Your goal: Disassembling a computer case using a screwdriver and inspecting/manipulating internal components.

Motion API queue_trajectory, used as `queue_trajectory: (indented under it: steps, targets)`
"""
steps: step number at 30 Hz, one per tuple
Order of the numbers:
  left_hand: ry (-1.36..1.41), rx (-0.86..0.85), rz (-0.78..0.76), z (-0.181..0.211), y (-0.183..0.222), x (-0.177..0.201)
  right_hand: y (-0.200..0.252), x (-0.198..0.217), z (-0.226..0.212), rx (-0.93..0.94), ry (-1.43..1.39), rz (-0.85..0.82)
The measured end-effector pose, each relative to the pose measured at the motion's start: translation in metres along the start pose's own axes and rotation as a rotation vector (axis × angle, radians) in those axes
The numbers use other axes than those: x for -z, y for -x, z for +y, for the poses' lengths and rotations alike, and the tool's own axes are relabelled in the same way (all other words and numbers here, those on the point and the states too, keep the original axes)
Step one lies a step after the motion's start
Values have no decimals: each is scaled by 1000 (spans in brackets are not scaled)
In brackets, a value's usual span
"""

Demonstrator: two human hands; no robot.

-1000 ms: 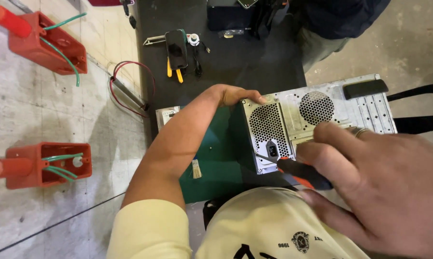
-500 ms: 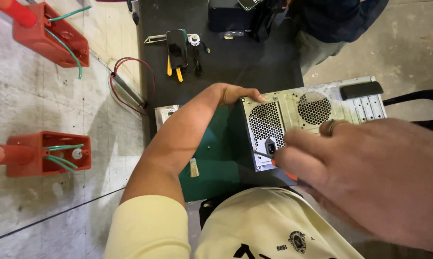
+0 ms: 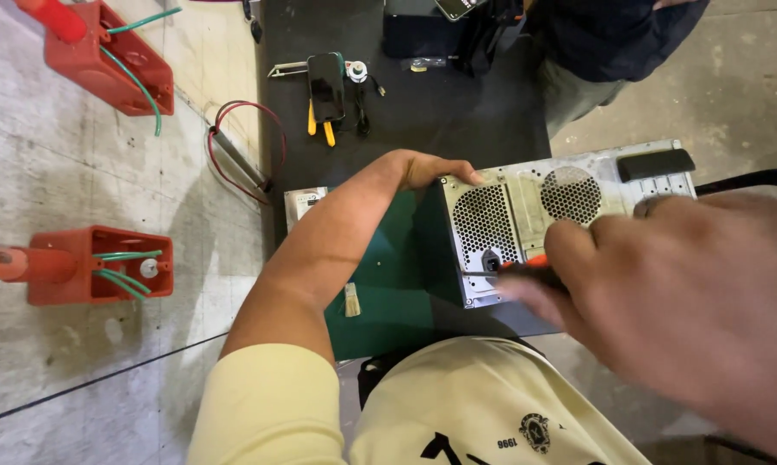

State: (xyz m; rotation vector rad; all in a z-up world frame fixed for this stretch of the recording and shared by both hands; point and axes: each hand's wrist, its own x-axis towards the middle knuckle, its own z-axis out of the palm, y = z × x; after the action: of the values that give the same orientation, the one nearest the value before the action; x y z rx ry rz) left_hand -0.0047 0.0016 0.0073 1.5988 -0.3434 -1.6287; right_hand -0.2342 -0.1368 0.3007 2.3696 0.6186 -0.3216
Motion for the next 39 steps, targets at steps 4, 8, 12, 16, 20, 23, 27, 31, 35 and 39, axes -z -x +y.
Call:
queue_trajectory:
  steps: [4, 8, 12, 16, 20, 23, 27, 31, 35, 39]
  targets:
    - [-8, -35, -17, -4, -10, 5, 1, 1, 2, -48, -14, 105]
    - [113, -11, -10, -2, 1, -3, 4, -8, 6, 201, -189, 43]
    - [126, -46, -56, -4, -5, 1, 2, -11, -3, -92, 126, 245]
    - [49, -36, -5, -1, 1, -1, 0, -6, 7, 28, -97, -79]
    - [135, -42, -54, -4, 0, -2, 2, -7, 4, 100, -104, -31]
    - [129, -61, -43, -5, 0, -2, 3, -20, 0, -129, 90, 215]
    - [94, -62, 5, -6, -1, -4, 3, -13, 8, -5, -72, 87]
    - [84, -64, -19, -4, 2, -3, 4, -18, 7, 167, -119, 216]
    - [149, -50, -43, -6, 1, -3, 2, -25, 1, -111, 102, 188]
    - [84, -87, -32, -5, 1, -4, 6, -12, 18, 166, -341, -69]
